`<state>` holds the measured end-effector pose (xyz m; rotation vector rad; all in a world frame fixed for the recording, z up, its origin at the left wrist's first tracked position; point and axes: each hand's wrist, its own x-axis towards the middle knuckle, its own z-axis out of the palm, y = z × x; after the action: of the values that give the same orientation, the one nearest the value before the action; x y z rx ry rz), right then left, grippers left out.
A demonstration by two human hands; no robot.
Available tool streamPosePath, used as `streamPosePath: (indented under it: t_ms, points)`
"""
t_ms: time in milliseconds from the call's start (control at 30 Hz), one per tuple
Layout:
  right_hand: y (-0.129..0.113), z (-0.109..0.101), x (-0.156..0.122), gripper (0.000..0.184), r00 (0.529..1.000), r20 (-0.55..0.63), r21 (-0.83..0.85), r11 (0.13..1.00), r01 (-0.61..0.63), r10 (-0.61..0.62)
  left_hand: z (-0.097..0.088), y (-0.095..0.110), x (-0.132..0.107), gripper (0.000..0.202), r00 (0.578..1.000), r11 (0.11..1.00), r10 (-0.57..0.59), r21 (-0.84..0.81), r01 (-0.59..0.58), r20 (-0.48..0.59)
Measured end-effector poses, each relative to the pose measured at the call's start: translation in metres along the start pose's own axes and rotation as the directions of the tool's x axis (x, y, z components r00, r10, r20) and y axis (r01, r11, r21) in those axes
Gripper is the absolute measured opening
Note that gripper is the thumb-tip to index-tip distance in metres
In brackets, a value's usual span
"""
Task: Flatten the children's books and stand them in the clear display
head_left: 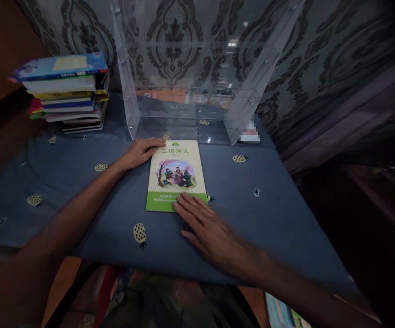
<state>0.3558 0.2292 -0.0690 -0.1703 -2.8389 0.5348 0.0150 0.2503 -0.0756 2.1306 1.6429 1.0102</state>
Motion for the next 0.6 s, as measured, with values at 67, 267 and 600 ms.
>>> streamPosePath:
  t_ms: [67, 267, 600]
  points:
    - [0.008, 0.0, -0.008, 0.063, 0.996, -0.059, -0.021, 0.998, -0.064, 0.063, 0.0, 0.002, 0.0, 0.037, 1.0, 1.0, 0.007, 0.002, -0.007, 0.0]
    - [0.007, -0.001, -0.017, 0.057, 0.983, -0.122, -0.068, 0.987, -0.147, 0.138, -0.002, 0.012, 0.0, 0.039, 1.0, 0.997, -0.022, 0.077, 0.021, 0.009]
    - [-0.048, -0.036, 0.012, 0.039, 0.999, -0.037, 0.398, 0.916, 0.05, -0.039, 0.016, 0.086, 0.008, 0.046, 0.972, 0.859, -0.199, 0.5, 0.111, 0.126]
